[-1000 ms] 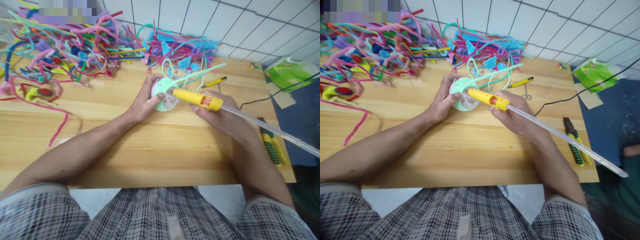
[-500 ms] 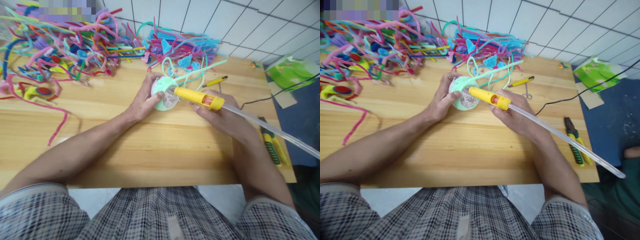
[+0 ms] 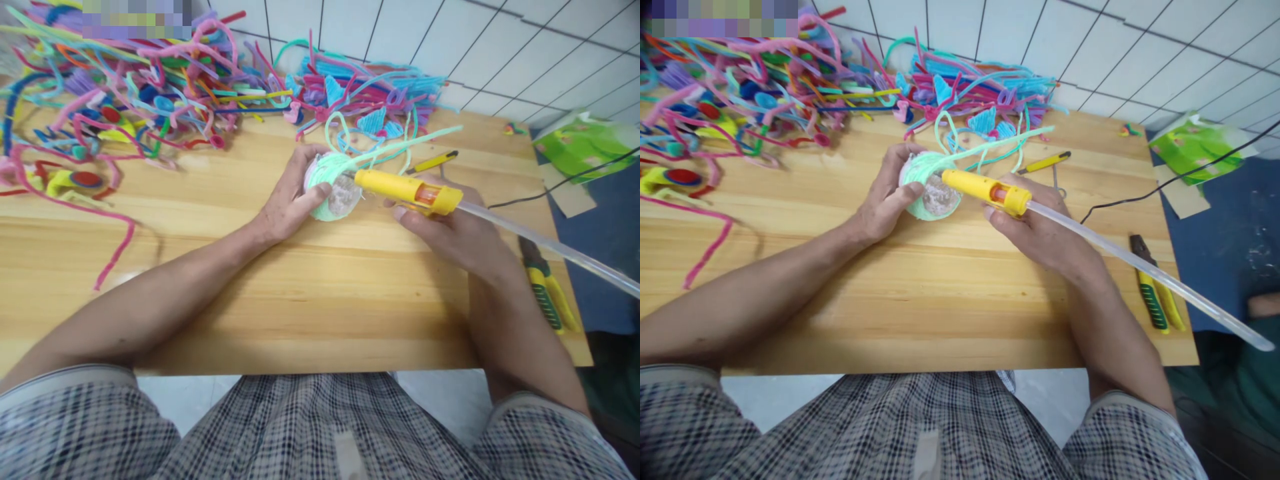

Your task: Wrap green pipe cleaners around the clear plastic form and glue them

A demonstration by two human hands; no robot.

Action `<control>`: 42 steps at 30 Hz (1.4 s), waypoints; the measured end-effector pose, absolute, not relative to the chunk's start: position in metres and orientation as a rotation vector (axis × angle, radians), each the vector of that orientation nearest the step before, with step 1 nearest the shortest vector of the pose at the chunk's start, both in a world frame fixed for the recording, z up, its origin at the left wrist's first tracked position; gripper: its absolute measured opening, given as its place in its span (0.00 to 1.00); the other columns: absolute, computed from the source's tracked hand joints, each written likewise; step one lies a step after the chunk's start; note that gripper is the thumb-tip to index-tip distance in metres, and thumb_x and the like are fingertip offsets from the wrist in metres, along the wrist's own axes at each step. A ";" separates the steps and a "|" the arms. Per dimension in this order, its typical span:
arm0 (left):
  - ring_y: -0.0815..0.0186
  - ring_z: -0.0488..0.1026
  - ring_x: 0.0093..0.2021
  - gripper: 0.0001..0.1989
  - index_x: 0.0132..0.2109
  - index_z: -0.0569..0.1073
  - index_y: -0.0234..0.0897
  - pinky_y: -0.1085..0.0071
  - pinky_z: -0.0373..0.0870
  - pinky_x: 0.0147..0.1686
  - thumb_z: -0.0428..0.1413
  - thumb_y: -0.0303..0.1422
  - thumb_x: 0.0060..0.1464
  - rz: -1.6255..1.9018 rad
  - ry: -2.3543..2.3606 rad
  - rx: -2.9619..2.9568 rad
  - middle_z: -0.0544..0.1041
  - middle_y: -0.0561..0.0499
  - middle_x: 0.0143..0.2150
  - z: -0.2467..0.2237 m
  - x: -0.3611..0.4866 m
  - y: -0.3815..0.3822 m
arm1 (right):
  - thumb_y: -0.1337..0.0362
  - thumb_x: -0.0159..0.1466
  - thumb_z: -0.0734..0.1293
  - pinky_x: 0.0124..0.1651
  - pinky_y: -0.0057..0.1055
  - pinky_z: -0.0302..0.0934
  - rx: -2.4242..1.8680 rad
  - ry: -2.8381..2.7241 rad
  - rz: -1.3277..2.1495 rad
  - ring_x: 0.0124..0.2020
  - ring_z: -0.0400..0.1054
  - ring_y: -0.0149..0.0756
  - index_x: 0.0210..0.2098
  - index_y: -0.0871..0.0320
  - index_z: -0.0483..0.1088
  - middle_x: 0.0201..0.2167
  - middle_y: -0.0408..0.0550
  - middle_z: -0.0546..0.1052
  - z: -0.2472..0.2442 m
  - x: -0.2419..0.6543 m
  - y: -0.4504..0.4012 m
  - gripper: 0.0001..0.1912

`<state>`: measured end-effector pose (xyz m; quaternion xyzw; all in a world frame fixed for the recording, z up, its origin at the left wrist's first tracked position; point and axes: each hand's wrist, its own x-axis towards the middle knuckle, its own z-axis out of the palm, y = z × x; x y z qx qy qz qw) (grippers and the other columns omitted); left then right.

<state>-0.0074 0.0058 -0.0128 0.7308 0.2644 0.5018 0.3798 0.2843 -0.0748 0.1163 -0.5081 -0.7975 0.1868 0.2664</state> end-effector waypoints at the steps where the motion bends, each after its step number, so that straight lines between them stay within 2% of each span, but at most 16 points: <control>1: 0.47 0.78 0.65 0.34 0.72 0.69 0.50 0.45 0.79 0.70 0.59 0.64 0.73 1.278 0.676 1.866 0.77 0.43 0.68 -0.012 -0.007 0.005 | 0.56 0.71 0.71 0.40 0.42 0.62 -1.366 -2.153 0.507 0.35 0.72 0.43 0.35 0.50 0.70 0.34 0.45 0.80 0.115 0.285 -0.074 0.10; 8: 0.46 0.77 0.67 0.34 0.73 0.69 0.50 0.44 0.78 0.73 0.59 0.64 0.74 1.259 0.683 1.875 0.76 0.44 0.69 -0.011 -0.008 0.004 | 0.56 0.72 0.71 0.36 0.40 0.59 -1.329 -2.170 0.578 0.31 0.69 0.40 0.35 0.50 0.71 0.31 0.42 0.76 0.115 0.282 -0.073 0.10; 24: 0.46 0.78 0.67 0.35 0.72 0.69 0.52 0.43 0.78 0.72 0.58 0.67 0.72 1.286 0.682 1.867 0.77 0.44 0.68 -0.013 -0.006 0.006 | 0.58 0.71 0.71 0.39 0.41 0.65 -1.328 -2.187 0.573 0.31 0.69 0.41 0.35 0.48 0.69 0.30 0.42 0.75 0.117 0.273 -0.076 0.08; 32: 0.45 0.78 0.66 0.34 0.71 0.69 0.52 0.42 0.78 0.71 0.58 0.67 0.72 1.269 0.709 1.855 0.77 0.44 0.68 -0.011 -0.008 0.005 | 0.57 0.72 0.70 0.49 0.46 0.75 -1.322 -2.190 0.360 0.43 0.80 0.50 0.43 0.47 0.73 0.40 0.48 0.84 0.097 0.276 -0.079 0.03; 37: 0.46 0.79 0.66 0.35 0.71 0.69 0.52 0.44 0.79 0.71 0.57 0.68 0.72 1.279 0.712 1.870 0.77 0.44 0.68 -0.012 -0.008 0.006 | 0.61 0.71 0.71 0.50 0.46 0.78 -1.288 -2.132 0.277 0.44 0.82 0.48 0.44 0.47 0.74 0.41 0.47 0.85 0.076 0.274 -0.078 0.03; 42: 0.46 0.78 0.66 0.33 0.71 0.69 0.53 0.45 0.78 0.70 0.56 0.67 0.73 1.263 0.724 1.878 0.77 0.44 0.67 -0.009 -0.009 0.004 | 0.64 0.70 0.70 0.51 0.48 0.79 -1.264 -2.106 0.248 0.47 0.84 0.49 0.47 0.46 0.75 0.44 0.47 0.86 0.072 0.274 -0.078 0.07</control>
